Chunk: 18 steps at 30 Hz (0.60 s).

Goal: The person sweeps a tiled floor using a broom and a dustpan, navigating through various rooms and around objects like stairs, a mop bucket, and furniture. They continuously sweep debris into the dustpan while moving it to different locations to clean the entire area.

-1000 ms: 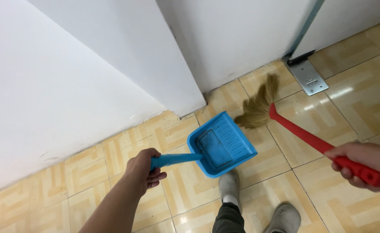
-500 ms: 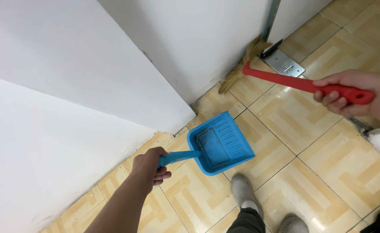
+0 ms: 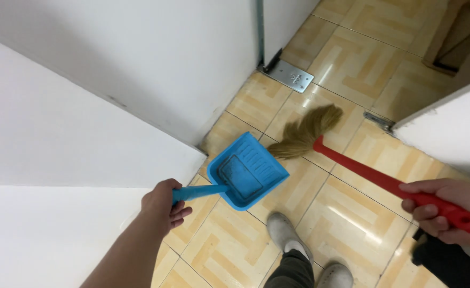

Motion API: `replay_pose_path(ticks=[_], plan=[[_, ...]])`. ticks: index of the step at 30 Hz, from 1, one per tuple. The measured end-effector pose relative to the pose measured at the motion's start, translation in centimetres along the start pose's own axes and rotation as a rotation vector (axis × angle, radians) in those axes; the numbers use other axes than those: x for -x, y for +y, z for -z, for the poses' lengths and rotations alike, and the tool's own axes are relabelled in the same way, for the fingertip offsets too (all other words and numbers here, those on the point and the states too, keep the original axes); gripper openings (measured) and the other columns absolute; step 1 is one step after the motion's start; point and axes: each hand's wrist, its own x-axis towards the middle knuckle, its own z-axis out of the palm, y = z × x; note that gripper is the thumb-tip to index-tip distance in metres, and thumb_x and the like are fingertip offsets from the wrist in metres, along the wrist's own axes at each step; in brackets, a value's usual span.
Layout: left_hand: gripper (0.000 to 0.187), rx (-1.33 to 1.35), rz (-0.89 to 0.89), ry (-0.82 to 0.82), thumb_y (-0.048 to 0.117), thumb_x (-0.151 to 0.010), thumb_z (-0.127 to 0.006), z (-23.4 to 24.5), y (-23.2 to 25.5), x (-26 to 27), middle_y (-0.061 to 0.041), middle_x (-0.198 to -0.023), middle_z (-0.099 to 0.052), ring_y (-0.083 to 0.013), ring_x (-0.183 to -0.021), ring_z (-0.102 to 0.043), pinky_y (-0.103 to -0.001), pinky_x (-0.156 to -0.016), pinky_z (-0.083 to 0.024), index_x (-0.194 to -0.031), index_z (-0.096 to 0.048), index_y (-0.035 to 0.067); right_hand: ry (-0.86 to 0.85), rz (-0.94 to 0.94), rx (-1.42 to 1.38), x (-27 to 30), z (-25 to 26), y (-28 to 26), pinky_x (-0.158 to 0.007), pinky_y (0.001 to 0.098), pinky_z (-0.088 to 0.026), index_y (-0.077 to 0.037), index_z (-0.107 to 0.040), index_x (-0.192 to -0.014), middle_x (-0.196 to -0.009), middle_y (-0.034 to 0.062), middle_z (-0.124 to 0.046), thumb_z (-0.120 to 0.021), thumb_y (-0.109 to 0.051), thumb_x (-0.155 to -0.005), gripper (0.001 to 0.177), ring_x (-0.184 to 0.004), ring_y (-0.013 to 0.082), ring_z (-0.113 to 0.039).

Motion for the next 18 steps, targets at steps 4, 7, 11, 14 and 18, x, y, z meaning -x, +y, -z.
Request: replay_pose_path(ticks=[4,7,11,14,18], plan=[[0.028,-0.005,0.015,-0.024,0.030,-0.088,-0.064,-2.6,1.3,-0.1,-0.007,-0.062,-0.054,-0.0292,-0.068,-0.069,-0.041,-0.067,-0.044,-0.090,-0.059,0.003,-0.366,-0.079,0.060,-9.4,16.7,-1.3,-0.031,0.0309,-0.033,-0.012,-0.051,-0.088,-0.049,-0.0001,-0.038,-0.059,-0.052,-0.098,0.043,-0.036,0.0180,-0.037],[0.027,-0.034,0.024,-0.011,0.030,-0.090,-0.063,-5.0,2.1,-0.2,-0.006,-0.066,-0.057,-0.0303,-0.075,-0.071,-0.044,-0.077,-0.049,-0.097,-0.062,0.004,-0.402,-0.108,0.243,-3.7,16.9,-3.5,-0.033,0.0368,-0.035,-0.007,-0.052,-0.087,-0.047,0.0087,-0.041,-0.058,-0.054,-0.101,0.049,-0.036,0.0237,-0.038],[0.027,-0.082,0.000,0.000,0.028,-0.090,-0.063,-8.2,3.6,0.3,-0.005,-0.072,-0.061,-0.0303,-0.079,-0.072,-0.046,-0.083,-0.051,-0.103,-0.063,0.005,0.292,0.133,0.648,5.1,10.0,-5.1,-0.034,0.0346,-0.040,-0.004,-0.053,-0.097,-0.051,0.0116,-0.051,-0.058,-0.017,-0.099,0.015,-0.036,0.0216,-0.045],[0.028,-0.154,-0.006,0.043,0.027,-0.091,-0.062,-10.7,4.8,0.5,-0.005,-0.076,-0.063,-0.0291,-0.077,-0.072,-0.046,-0.082,-0.052,-0.108,-0.063,0.005,0.418,0.112,0.874,3.6,9.0,-7.5,-0.037,0.0335,-0.043,0.003,-0.060,-0.099,-0.053,0.0116,-0.056,-0.065,-0.006,-0.093,0.012,-0.038,0.0209,-0.050],[0.027,-0.208,0.021,0.073,0.024,-0.094,-0.056,-13.0,5.8,-0.4,-0.008,-0.081,-0.066,-0.0281,-0.072,-0.071,-0.047,-0.080,-0.051,-0.113,-0.062,0.006,0.271,0.075,1.110,0.9,4.5,-9.0,-0.040,0.0324,-0.042,0.009,-0.063,-0.092,-0.056,0.0120,-0.053,-0.060,-0.007,-0.089,0.017,-0.040,0.0203,-0.044]])
